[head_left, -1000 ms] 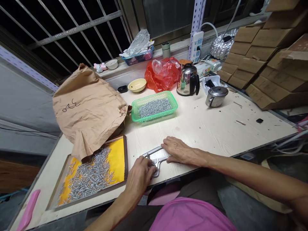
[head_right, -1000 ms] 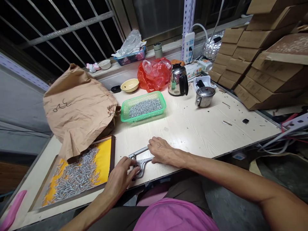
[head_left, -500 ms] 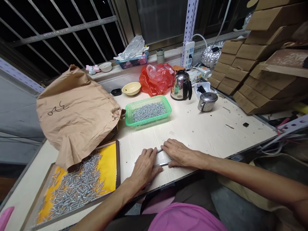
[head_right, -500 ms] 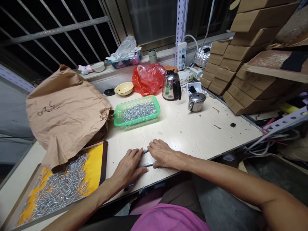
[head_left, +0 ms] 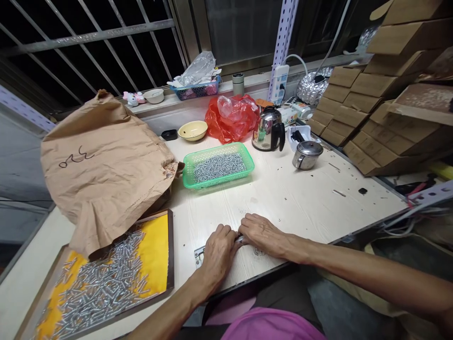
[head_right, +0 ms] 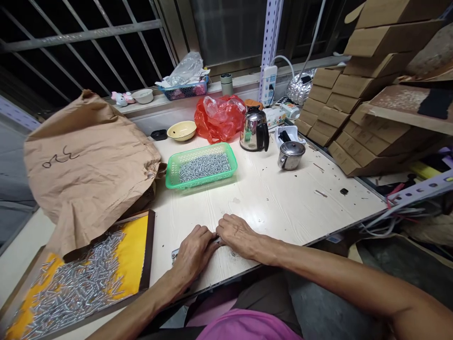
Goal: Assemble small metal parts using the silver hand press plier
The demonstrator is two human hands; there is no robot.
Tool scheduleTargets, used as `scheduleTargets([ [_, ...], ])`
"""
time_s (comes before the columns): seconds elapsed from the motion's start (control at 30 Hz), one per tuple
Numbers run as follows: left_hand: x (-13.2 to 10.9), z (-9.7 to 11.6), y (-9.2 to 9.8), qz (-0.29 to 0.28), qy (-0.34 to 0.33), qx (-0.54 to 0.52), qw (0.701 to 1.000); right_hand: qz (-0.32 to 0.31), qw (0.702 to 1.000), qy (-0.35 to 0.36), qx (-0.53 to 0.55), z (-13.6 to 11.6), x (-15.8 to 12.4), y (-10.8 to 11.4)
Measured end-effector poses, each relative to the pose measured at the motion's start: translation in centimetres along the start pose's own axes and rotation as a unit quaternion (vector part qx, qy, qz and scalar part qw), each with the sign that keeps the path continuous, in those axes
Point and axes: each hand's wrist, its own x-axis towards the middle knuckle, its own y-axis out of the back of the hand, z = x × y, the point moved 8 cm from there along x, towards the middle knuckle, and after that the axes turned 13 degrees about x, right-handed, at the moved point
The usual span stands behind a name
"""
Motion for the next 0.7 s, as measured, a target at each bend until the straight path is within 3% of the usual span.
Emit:
scheduleTargets([
  [0.13,0.4,-0.2,0.1,0.005,0.008,0.007,1.0,0.01,1.0,0.014,-0.008,0.5,0.4,-0.5],
  [0.27,0.1,-0.3,0.6,0.006,0.01,0.012,1.0,-0.006,0.999,0.002,0.031,1.1,0.7,0.7],
  [0.37,-1.3,0.0,0.6,0.06,0.025,0.026,0.998,-0.038,0.996,0.023,0.077,1.1,0.6,1.2],
  [0.47,-3.3,1.6,0.0,0.14,0.007,0.033,0.99,-0.05,0.994,0.037,0.094,1.4,0.8,1.1],
  [0.53,-4.4,2.8,-0.7,0.162,-0.005,0.022,0.987,-0.06,0.992,0.046,0.096,1.6,1.0,1.0],
  [0.7,-5.3,3.3,-1.2,0.145,0.04,-0.021,0.988,-0.101,0.986,0.073,0.107,1.8,2.3,1.6],
])
